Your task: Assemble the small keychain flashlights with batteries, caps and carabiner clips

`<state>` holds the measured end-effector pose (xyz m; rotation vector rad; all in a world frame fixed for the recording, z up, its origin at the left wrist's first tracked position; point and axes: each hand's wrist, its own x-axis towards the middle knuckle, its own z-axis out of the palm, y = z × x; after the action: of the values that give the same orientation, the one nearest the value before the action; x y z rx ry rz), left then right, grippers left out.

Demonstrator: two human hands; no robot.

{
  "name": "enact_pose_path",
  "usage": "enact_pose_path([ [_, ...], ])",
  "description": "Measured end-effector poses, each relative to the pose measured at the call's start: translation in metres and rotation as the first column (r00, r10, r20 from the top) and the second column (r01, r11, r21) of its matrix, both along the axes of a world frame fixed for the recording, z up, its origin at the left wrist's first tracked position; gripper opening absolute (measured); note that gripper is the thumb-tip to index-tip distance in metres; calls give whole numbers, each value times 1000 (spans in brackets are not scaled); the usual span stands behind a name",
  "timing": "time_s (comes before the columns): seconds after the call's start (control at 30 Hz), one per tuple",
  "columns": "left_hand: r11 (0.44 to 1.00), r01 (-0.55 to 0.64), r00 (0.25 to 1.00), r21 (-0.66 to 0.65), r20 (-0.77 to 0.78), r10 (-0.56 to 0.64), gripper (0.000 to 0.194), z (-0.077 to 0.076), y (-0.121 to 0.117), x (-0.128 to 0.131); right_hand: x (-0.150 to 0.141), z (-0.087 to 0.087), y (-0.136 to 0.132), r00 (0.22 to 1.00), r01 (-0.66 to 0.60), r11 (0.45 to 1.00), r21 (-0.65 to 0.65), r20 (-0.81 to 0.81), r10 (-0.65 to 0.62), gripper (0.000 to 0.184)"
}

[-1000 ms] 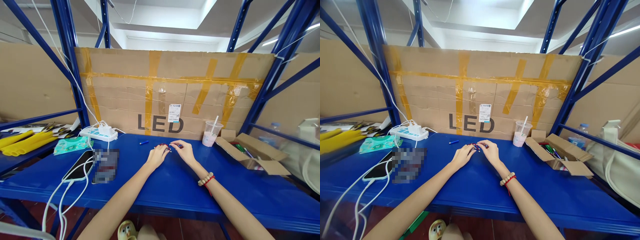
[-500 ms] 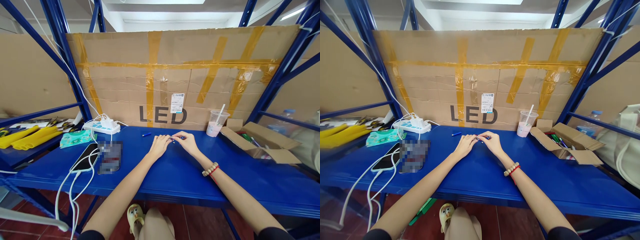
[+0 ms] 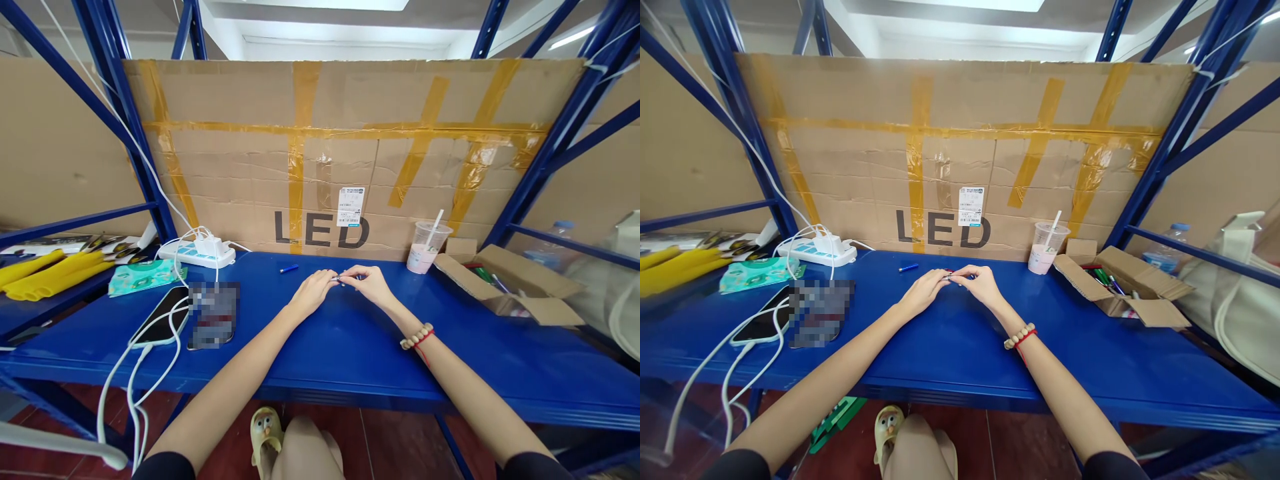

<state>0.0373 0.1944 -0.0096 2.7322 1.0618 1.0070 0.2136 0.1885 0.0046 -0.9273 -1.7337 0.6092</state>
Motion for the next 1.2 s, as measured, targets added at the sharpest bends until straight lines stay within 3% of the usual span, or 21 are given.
enact_pose_path([
  [0.27,997,77,997,28,-27,-77,26,2,-2,-1,8,-4,5,996,39,995,-88,86,-31,28],
  [0.53,994,109,994,28,-34,-108,25,-3,-4,2,17,-4,-3,893,225,974,-24,404,-197,26],
  [0.73,990,120,992,80,-33,-118,23,-5,-3,3,18,5,-12,829,74,994,80,550,-106,22],
  [1.2,985,110,985,130,-148,-91,25,-11,1,3,16,-2,-10,563,-61,944,324,792,-235,26],
])
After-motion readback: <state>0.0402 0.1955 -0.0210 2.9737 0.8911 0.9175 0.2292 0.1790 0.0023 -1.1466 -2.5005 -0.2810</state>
